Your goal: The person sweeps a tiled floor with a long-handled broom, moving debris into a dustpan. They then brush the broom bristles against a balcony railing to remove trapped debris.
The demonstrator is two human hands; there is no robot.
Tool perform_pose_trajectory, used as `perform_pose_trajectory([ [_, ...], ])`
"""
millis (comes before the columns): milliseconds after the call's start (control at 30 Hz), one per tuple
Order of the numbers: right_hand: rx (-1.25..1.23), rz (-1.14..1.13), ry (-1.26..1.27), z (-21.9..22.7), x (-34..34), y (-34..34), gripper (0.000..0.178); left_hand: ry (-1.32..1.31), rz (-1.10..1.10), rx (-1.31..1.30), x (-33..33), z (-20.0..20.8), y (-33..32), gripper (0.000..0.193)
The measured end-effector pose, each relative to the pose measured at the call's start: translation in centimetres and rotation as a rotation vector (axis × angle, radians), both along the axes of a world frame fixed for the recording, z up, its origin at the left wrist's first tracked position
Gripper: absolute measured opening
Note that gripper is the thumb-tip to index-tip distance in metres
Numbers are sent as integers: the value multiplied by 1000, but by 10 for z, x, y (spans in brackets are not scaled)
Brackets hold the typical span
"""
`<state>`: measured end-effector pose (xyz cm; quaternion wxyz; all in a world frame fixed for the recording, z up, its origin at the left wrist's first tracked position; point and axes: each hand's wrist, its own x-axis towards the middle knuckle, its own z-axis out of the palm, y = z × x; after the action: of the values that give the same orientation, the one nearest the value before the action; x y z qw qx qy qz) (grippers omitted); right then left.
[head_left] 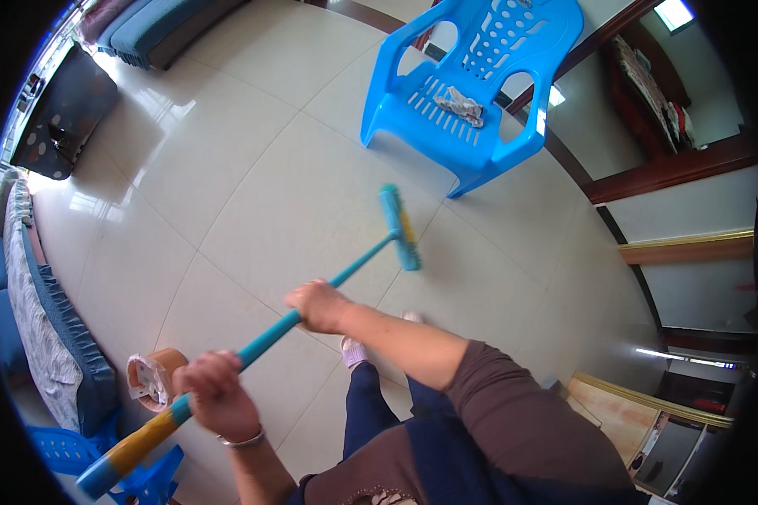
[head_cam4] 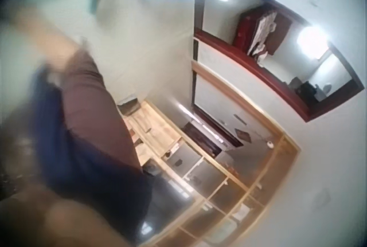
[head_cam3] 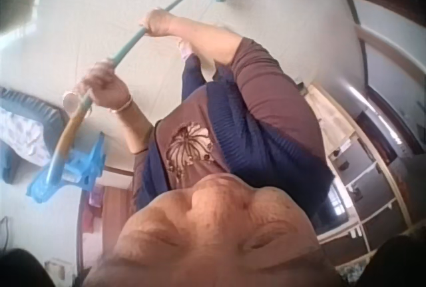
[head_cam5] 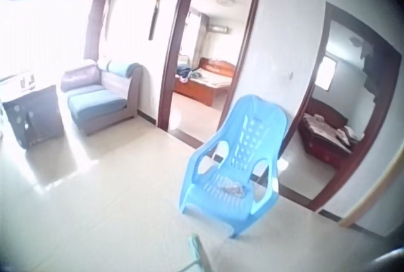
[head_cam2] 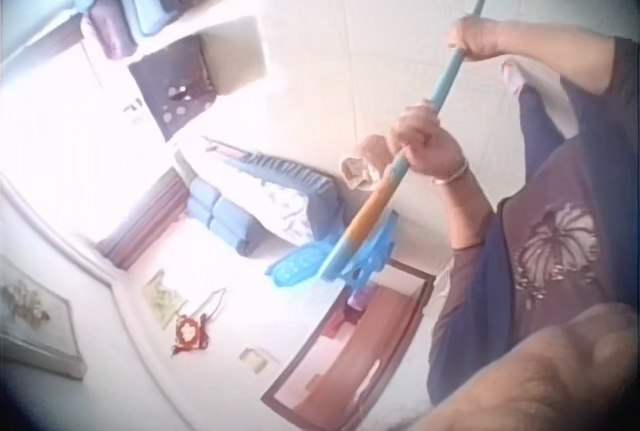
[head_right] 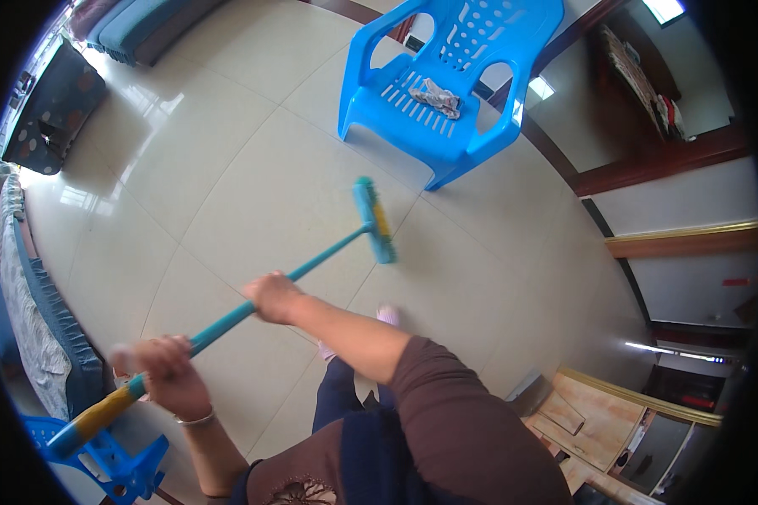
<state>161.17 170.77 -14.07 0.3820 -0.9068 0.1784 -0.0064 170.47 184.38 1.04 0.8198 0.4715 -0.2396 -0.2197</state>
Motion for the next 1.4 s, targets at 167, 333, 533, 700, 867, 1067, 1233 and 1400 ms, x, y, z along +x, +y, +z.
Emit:
perform_pose_trajectory([
  [167, -116, -108, 139, -80, -99, -62, 7, 203, -239, 252, -53, -88, -43, 22],
  [333, 0, 2, 145, -113, -80, -85, 11, 285, -89, 261, -42, -95, -84, 26],
  [533, 51, 117, 29, -29, 20, -131, 6, 55, 127, 80, 4, -29, -127, 38],
  [700, -140, 182, 97, -64, 17, -180, 9, 228, 286, 62, -13, -76, -146, 37],
  [867, -281, 218, 353, -153, -13, -260, 10, 615, 125, 199, -32, -195, -177, 31],
  [1067, -377, 47, 523, -254, -66, -345, 12, 875, -169, 206, -51, -319, -247, 30],
  [1233, -463, 35, 539, -289, -68, -375, 8, 1001, -146, 158, -44, -365, -281, 25],
  [1400, -399, 182, 401, -310, -22, -311, 1, 971, 120, 201, -4, -357, -222, 25],
])
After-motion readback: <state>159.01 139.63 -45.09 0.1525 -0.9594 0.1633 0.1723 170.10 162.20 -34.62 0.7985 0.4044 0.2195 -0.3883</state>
